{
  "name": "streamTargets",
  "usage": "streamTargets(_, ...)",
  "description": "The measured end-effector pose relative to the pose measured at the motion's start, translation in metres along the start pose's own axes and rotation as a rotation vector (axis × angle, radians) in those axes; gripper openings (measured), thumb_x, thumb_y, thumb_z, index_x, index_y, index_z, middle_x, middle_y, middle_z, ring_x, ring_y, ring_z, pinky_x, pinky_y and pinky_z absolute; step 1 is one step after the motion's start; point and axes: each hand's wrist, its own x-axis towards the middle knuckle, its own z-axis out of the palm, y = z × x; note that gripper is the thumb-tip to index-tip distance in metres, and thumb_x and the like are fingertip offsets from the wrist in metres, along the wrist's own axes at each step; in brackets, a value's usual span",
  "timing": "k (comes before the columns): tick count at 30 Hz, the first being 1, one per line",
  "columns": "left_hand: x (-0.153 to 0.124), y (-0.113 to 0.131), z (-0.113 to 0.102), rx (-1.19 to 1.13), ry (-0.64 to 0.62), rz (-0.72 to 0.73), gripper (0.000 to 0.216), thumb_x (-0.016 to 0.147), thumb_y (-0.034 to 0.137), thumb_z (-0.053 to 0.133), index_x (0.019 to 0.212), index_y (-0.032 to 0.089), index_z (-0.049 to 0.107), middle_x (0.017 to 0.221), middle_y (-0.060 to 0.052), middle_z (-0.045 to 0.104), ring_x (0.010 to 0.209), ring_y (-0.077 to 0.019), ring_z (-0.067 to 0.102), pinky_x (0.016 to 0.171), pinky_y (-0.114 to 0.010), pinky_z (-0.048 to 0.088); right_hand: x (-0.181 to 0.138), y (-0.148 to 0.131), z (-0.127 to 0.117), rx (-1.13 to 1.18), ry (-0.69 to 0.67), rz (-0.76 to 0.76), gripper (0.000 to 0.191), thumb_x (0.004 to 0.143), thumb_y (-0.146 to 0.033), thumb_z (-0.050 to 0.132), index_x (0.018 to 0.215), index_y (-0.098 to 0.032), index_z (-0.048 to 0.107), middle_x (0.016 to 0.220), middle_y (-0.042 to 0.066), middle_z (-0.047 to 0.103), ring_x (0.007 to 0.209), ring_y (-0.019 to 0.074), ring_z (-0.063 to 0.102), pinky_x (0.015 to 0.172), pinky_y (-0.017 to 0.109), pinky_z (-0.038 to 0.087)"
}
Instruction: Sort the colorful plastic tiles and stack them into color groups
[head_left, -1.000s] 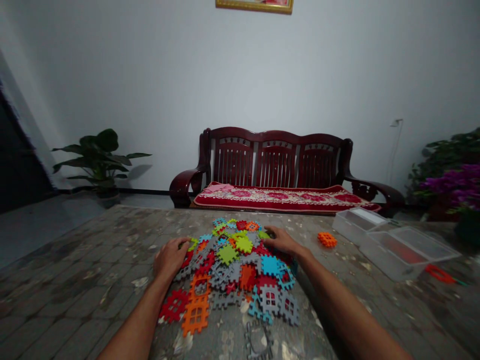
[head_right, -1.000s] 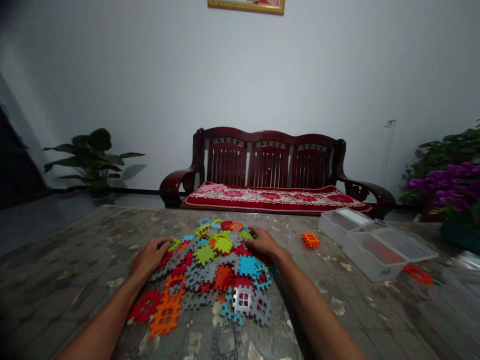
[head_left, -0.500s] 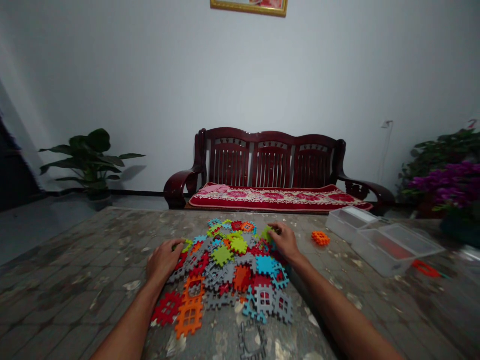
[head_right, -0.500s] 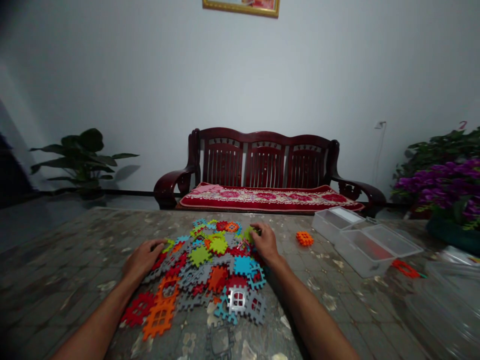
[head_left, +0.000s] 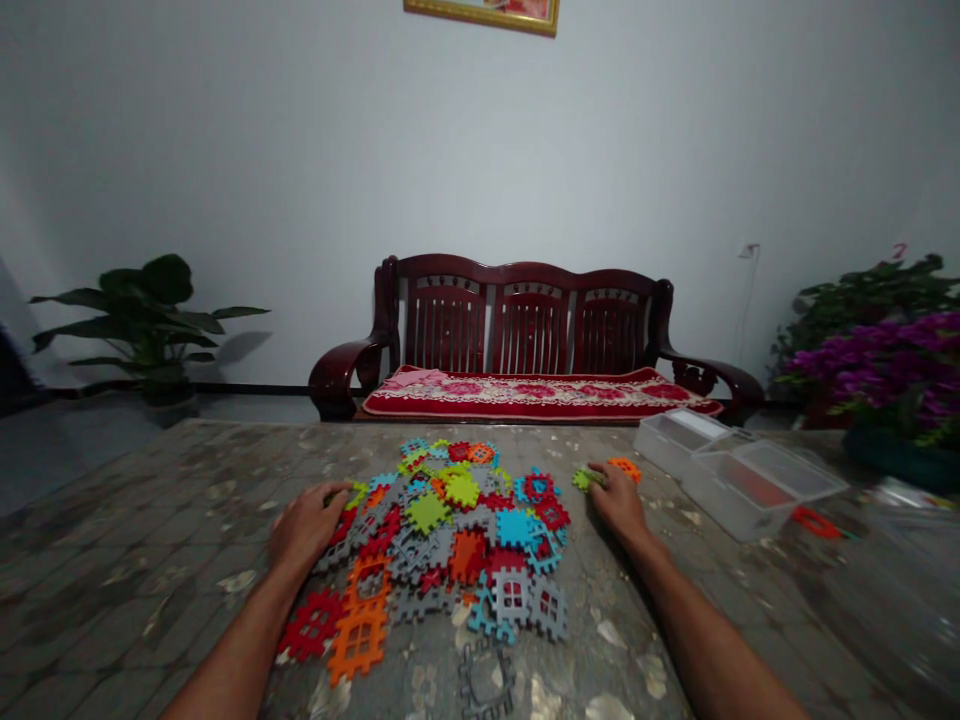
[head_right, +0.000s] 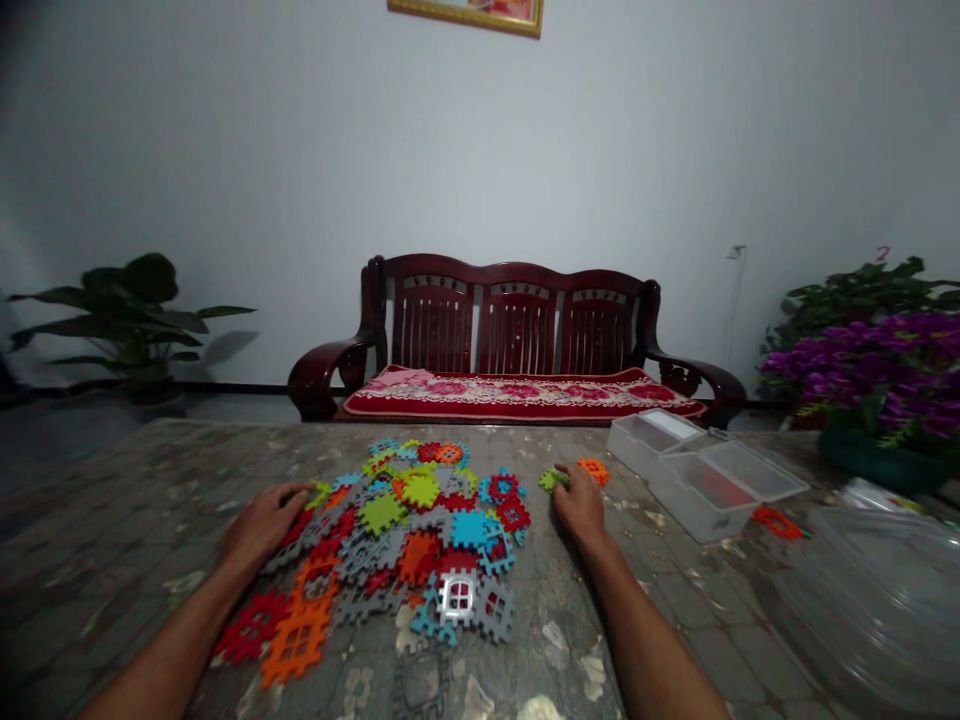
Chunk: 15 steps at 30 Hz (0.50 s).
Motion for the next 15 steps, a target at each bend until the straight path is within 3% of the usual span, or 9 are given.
streamTargets(3, 0.002, -0.001, 0.001, 0.000, -0.011, 0.002, 0.044, 0.096, 0.040, 0.043, 0.116, 0.027, 0.080, 0.132, -0.008, 0.073, 0.117, -0.0304, 0.068, 0.095, -0.040, 0.053, -0.007, -0.004, 0.001, -0.157, -0.025, -0.037, 0.044, 0.081, -0.025, 0.059, 0.122, -0.017, 0.073, 0.125, 0.014, 0.072, 0.120, 0.0304, 0.063, 0.108, 0.045, 0.044)
streamTargets(7, 0.002, -0.001, 0.000, 0.004, -0.030, -0.007, 0.043, 0.096, 0.040, 0.043, 0.117, 0.028, 0.079, 0.134, -0.007, 0.073, 0.119, -0.0299, 0.067, 0.098, -0.041, 0.052, -0.008, -0.007, -0.001, -0.246, -0.101, -0.032, 0.032, 0.086, -0.029, 0.062, 0.115, -0.021, 0.075, 0.121, 0.013, 0.074, 0.117, 0.0315, 0.064, 0.104, 0.044, 0.045)
streamTargets(12, 0.002, 0.000, -0.001, 0.009, -0.053, -0.017, 0.045, 0.097, 0.041, 0.041, 0.119, 0.028, 0.078, 0.137, -0.008, 0.071, 0.121, -0.0304, 0.066, 0.099, -0.042, 0.051, -0.007, -0.006, -0.002, -0.178, -0.066, -0.059, 0.035, 0.083, -0.015, 0.057, 0.110, -0.025, 0.077, 0.121, 0.011, 0.075, 0.119, 0.0295, 0.064, 0.107, 0.045, 0.044)
streamTargets(15, 0.003, -0.001, 0.001, 0.006, -0.032, -0.006, 0.043, 0.096, 0.039, 0.043, 0.117, 0.027, 0.079, 0.135, -0.009, 0.072, 0.120, -0.0307, 0.067, 0.099, -0.042, 0.051, -0.008, -0.015, 0.006, -0.032, -0.046, -0.117, 0.041, 0.085, -0.017, 0.052, 0.118, -0.023, 0.074, 0.127, 0.010, 0.073, 0.125, 0.0277, 0.061, 0.114, 0.046, 0.041)
